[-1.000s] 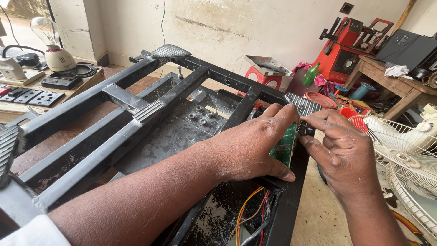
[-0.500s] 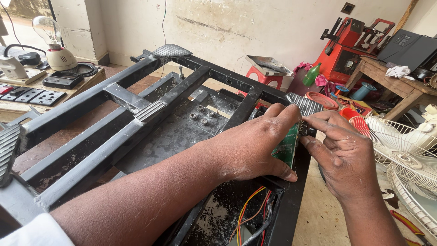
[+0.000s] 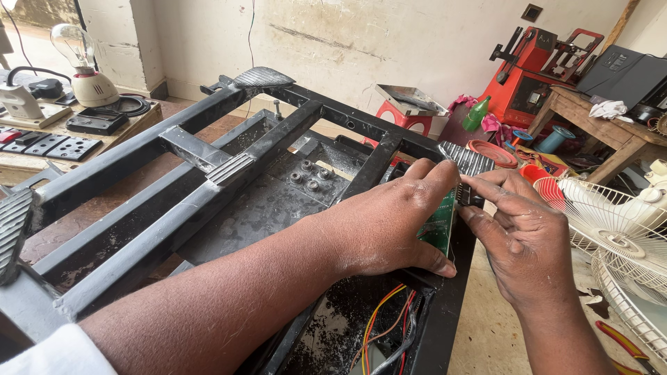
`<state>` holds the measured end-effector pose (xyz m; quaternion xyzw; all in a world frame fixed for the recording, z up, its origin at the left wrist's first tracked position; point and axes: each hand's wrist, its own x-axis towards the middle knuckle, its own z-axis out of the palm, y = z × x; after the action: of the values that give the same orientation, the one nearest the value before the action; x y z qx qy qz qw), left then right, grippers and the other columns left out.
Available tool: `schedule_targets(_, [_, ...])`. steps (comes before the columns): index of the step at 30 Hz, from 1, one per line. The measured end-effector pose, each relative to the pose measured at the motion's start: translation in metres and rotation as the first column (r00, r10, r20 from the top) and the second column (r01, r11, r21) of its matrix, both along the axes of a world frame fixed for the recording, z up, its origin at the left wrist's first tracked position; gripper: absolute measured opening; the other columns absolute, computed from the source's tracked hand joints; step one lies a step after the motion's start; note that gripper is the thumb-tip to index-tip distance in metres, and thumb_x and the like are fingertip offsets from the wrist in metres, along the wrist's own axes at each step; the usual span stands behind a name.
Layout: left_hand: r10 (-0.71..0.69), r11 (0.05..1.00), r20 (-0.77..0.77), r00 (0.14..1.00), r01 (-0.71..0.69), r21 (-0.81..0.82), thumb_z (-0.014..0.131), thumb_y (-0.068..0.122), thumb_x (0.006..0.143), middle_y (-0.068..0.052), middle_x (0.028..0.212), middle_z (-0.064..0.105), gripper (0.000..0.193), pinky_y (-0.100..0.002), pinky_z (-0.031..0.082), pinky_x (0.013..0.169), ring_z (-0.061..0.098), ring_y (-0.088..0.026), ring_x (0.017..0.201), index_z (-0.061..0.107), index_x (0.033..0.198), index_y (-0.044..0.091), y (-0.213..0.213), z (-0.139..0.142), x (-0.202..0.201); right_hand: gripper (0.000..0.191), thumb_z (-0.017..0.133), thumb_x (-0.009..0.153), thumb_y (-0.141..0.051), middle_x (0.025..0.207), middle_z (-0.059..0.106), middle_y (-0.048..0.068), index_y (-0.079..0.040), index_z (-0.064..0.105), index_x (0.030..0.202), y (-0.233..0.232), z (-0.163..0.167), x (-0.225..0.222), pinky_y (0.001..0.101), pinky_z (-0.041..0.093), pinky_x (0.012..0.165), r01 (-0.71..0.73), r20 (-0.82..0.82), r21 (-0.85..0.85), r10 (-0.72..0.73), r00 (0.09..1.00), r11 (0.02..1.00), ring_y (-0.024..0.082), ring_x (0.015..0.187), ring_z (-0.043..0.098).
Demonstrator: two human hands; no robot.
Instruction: The person works on the internal wiring of a disassembled electronic device, likely a ceiling fan. They connect and disconnect various colored wires to a green circuit board, using their hands to manipulate the components within the black plastic frame.
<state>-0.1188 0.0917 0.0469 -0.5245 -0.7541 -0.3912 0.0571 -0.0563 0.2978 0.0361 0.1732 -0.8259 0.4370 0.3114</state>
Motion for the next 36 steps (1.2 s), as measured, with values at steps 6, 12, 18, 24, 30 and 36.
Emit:
schedule_targets(6, [0.011,1.000,0.002,1.000,-0.011,-0.007,0.090,0.041,0.067,-0.023,0.136,0.048,0.106,-0.045,0.048,0.103,0.053,-0.041,0.132,0.029,0.146,0.003,0.000,0.001,0.001,0.041,0.065,0.090,0.009,0.123,0.062,0.008,0.005,0.066,0.131,-0.003,0.001,0.001,0.0256,0.048,0.103,0.015,-0.029,0.063,-0.013,0.999,0.998,0.012,0.120,0.057])
schedule_targets(12, [0.024,1.000,-0.003,1.000,-0.024,-0.020,0.090,0.042,0.066,-0.023,0.135,0.049,0.105,-0.045,0.049,0.103,0.054,-0.041,0.131,0.031,0.145,0.003,-0.001,0.002,0.001,0.044,0.064,0.088,0.011,0.124,0.060,0.005,0.001,0.065,0.130,-0.011,-0.002,0.002,0.0240,0.050,0.100,0.006,0.009,-0.026,-0.006,1.000,1.000,0.010,0.119,0.058])
schedule_targets(18, [0.035,0.999,-0.011,0.999,-0.035,-0.015,0.090,0.042,0.066,-0.023,0.134,0.050,0.105,-0.046,0.049,0.102,0.055,-0.042,0.130,0.032,0.144,0.002,-0.001,0.002,0.002,0.040,0.061,0.089,0.015,0.122,0.062,0.005,0.001,0.068,0.126,-0.017,-0.001,0.001,0.0248,0.052,0.094,0.165,-0.029,0.056,-0.163,0.986,0.985,0.011,0.111,0.060])
schedule_targets(24, [0.032,0.999,-0.020,0.999,-0.033,-0.011,0.090,0.042,0.066,-0.023,0.133,0.049,0.105,-0.046,0.049,0.102,0.054,-0.042,0.130,0.032,0.143,0.002,-0.001,0.000,0.001,0.039,0.060,0.089,0.017,0.123,0.062,0.005,0.001,0.068,0.124,-0.021,0.000,0.002,0.0252,0.055,0.096,0.155,-0.027,0.041,-0.154,0.988,0.987,0.011,0.115,0.062])
schedule_targets(30, [0.017,1.000,-0.022,1.000,-0.017,0.002,0.090,0.042,0.066,-0.023,0.135,0.049,0.105,-0.045,0.048,0.103,0.054,-0.042,0.131,0.032,0.144,0.001,-0.001,-0.001,0.000,0.042,0.059,0.087,0.020,0.119,0.066,0.006,0.000,0.072,0.121,-0.020,0.000,-0.002,0.0262,0.055,0.093,0.241,-0.016,0.027,-0.241,0.970,0.970,0.013,0.111,0.063])
schedule_targets(36, [0.009,1.000,-0.024,1.000,-0.008,0.021,0.090,0.041,0.066,-0.024,0.136,0.048,0.106,-0.045,0.048,0.104,0.054,-0.042,0.131,0.032,0.145,0.000,-0.001,-0.002,-0.001,0.043,0.065,0.078,0.022,0.121,0.066,0.008,0.003,0.071,0.116,-0.013,0.001,-0.004,0.0286,0.058,0.091,0.094,-0.015,-0.091,-0.096,0.995,0.991,0.015,0.115,0.064])
